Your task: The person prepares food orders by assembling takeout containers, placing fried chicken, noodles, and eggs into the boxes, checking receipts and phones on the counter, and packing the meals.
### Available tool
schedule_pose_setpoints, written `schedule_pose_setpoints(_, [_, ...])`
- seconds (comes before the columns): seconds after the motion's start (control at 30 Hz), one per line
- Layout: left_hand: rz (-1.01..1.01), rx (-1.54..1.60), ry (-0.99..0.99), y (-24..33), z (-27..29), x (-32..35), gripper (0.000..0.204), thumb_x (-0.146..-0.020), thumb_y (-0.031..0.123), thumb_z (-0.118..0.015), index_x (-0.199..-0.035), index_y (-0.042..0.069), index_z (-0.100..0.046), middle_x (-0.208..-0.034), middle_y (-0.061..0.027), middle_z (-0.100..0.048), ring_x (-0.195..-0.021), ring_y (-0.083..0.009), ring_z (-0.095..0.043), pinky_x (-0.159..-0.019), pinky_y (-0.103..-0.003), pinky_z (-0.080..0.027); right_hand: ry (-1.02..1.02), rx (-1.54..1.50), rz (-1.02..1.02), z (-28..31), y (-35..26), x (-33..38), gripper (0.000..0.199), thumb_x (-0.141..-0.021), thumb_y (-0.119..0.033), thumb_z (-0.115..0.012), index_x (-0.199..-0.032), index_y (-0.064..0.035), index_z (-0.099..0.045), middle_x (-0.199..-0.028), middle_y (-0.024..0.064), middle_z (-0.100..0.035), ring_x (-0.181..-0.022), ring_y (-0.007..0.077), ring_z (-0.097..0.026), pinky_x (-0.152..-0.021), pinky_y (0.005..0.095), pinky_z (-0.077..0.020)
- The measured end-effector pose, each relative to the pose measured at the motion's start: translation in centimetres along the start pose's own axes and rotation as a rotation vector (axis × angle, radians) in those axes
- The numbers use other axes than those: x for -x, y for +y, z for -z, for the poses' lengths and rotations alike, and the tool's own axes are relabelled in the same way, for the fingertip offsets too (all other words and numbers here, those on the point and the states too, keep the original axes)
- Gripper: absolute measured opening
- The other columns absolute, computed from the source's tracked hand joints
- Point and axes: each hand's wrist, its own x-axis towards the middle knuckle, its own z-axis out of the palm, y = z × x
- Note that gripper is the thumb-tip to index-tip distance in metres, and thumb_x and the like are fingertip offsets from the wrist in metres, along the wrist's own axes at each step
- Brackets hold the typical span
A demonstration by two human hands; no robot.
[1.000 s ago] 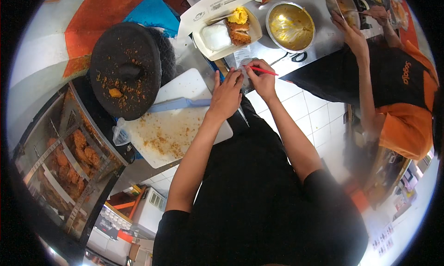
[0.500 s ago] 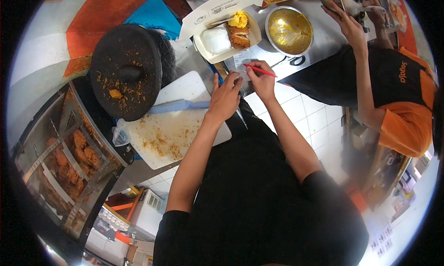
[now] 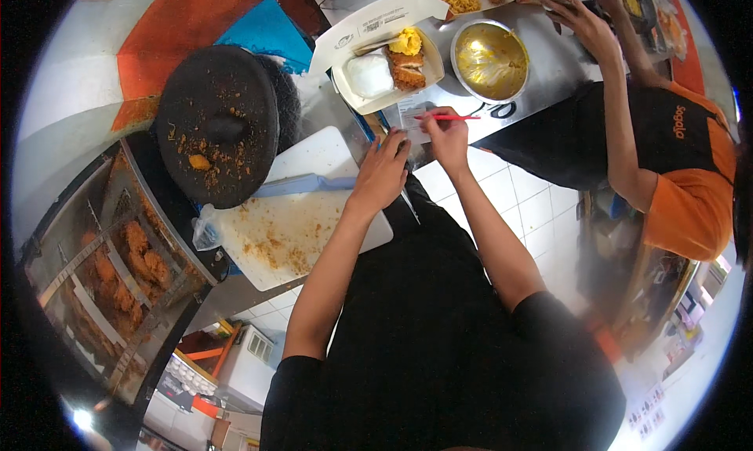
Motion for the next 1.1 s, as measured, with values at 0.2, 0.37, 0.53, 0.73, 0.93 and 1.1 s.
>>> schedule_pose_setpoints(0.2, [0.136, 0.198, 0.515, -0.6, 6.4, -1.2, 0.048, -0.083, 0.002, -0.067, -0.130, -0.001, -0.056, -0.124, -0.0193, -0.055, -0.119, -0.0385, -0.055, -0.104, -0.046, -0.044, -0.297, 0.681, -0.208, 4.5, -4.3, -2.7, 0.040, -0.091, -0.033, -0.069, -0.073, 0.0018, -0.072, -0.072, 0.0217, -0.070, -0.070, 0.0299, -0.071, -0.066, 0.0403, -0.0555])
schedule_pose_setpoints(0.37, [0.139, 0.066, 0.911, -1.9, 13.2, -7.6, 0.059, -0.087, 0.004, -0.066, -0.142, 0.001, -0.046, -0.125, -0.0220, -0.056, -0.118, -0.0423, -0.054, -0.104, -0.047, -0.043, -0.333, 1.135, 0.100, 5.2, -5.6, -5.3, 0.025, -0.085, -0.019, -0.068, -0.080, 0.0051, -0.069, -0.080, 0.0286, -0.068, -0.083, 0.0434, -0.070, -0.080, 0.0499, -0.0548])
schedule_pose_setpoints(0.53, [0.106, 0.170, 0.697, -3.1, 14.2, -8.6, 0.051, -0.090, -0.001, -0.059, -0.140, 0.006, -0.055, -0.116, -0.0174, -0.064, -0.106, -0.0377, -0.061, -0.099, -0.044, -0.047, -0.243, 0.859, 0.136, 2.6, -14.9, -4.8, 0.024, -0.084, -0.012, -0.068, -0.104, -0.0003, -0.066, -0.114, 0.0253, -0.066, -0.098, 0.0475, -0.065, -0.084, 0.0497, -0.0525])
schedule_pose_setpoints(0.73, [0.128, 0.036, 0.639, -1.8, 9.5, -4.5, 0.033, -0.085, -0.006, -0.056, -0.111, 0.005, -0.073, -0.119, -0.0170, -0.061, -0.115, -0.0375, -0.058, -0.101, -0.047, -0.046, -0.307, 0.961, 0.793, 0.6, -20.0, -9.4, 0.066, -0.081, -0.010, -0.069, -0.144, -0.0119, -0.050, -0.145, 0.0271, -0.044, -0.135, 0.0419, -0.043, -0.111, 0.0445, -0.0383])
schedule_pose_setpoints(0.93, [0.271, 0.245, 0.574, -1.0, 5.8, -4.5, 0.061, -0.079, 0.003, -0.071, -0.137, 0.009, -0.054, -0.158, -0.0372, -0.015, -0.148, -0.0536, -0.018, -0.119, -0.050, -0.028, -0.529, 1.225, 0.616, -0.9, -12.3, -10.9, 0.090, -0.077, -0.022, -0.080, -0.155, -0.0321, -0.037, -0.151, 0.0377, -0.028, -0.140, 0.0530, -0.033, -0.117, 0.0489, -0.0324])
schedule_pose_setpoints(1.1, [0.185, 0.342, 0.528, -4.7, 5.4, -5.3, 0.077, -0.073, 0.012, -0.084, -0.140, 0.013, -0.046, -0.155, -0.0326, -0.025, -0.147, -0.0483, -0.026, -0.117, -0.050, -0.031, -0.613, 0.529, 0.401, -2.2, -10.7, -9.7, 0.104, -0.070, -0.022, -0.086, -0.158, -0.0244, -0.031, -0.157, 0.0335, -0.019, -0.147, 0.0492, -0.024, -0.120, 0.0470, -0.0295])
